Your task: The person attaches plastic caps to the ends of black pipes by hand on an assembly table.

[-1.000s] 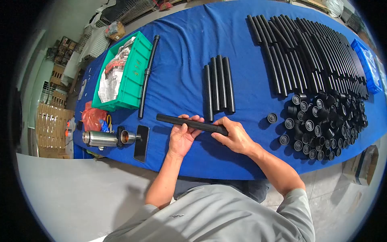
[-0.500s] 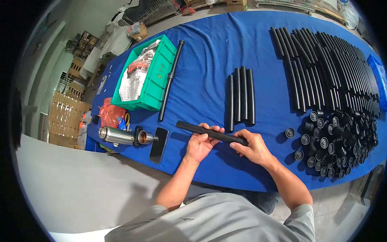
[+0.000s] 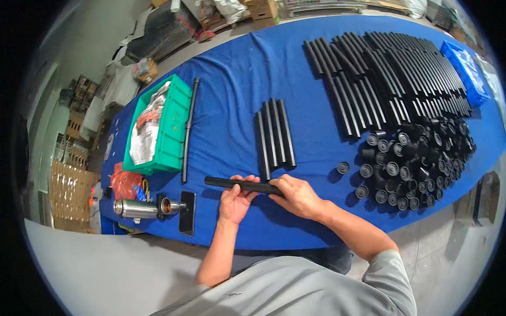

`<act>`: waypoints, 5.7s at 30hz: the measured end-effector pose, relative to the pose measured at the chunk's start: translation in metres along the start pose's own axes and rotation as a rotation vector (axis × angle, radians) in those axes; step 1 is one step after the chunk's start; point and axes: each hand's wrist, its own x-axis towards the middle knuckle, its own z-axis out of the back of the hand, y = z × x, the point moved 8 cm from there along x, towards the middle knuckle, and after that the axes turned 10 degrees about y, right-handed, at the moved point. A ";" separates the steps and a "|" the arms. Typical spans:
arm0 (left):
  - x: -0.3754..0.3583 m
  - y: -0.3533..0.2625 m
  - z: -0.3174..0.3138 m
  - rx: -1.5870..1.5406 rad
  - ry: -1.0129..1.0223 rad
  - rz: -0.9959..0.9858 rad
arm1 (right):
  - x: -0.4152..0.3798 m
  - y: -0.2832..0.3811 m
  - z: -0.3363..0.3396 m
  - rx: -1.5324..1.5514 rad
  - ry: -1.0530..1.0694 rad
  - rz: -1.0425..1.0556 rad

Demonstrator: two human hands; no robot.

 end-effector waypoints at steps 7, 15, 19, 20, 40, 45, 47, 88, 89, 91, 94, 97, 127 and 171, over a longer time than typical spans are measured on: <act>0.001 -0.002 -0.009 0.023 -0.002 -0.004 | 0.002 -0.025 -0.005 0.419 0.161 -0.321; 0.001 -0.004 -0.008 0.016 0.007 -0.020 | 0.003 -0.016 -0.003 0.411 0.235 -0.351; 0.001 -0.001 -0.002 0.033 0.003 0.003 | 0.001 -0.007 -0.003 0.119 0.091 -0.124; 0.000 -0.002 0.002 0.027 0.019 0.000 | 0.000 -0.009 -0.004 0.370 0.230 -0.326; -0.001 -0.003 -0.004 0.046 0.006 -0.021 | -0.003 -0.017 -0.013 0.477 0.201 -0.318; -0.001 -0.002 -0.005 0.020 0.016 -0.017 | -0.001 -0.010 -0.009 0.520 0.200 -0.346; -0.001 -0.001 -0.005 0.024 -0.007 -0.015 | -0.001 -0.010 -0.007 0.450 0.185 -0.315; 0.006 -0.001 -0.005 -0.022 0.020 -0.008 | 0.006 -0.002 0.009 0.024 -0.020 -0.079; 0.006 -0.001 -0.002 -0.031 0.006 -0.009 | 0.003 -0.005 0.007 0.022 -0.023 -0.068; 0.005 -0.001 0.001 -0.041 0.025 -0.012 | 0.004 0.003 0.010 0.022 -0.024 -0.045; 0.004 -0.002 -0.004 -0.031 0.024 -0.013 | -0.007 -0.027 -0.013 0.603 0.221 -0.618; 0.006 -0.002 -0.004 -0.026 0.013 -0.004 | 0.003 0.001 0.005 -0.023 -0.027 -0.051; 0.005 0.000 -0.004 -0.031 0.055 -0.009 | 0.007 -0.006 0.004 0.160 0.046 -0.223; 0.138 -0.220 -0.012 2.172 -0.269 -0.267 | 0.001 -0.014 -0.021 0.363 0.366 -0.244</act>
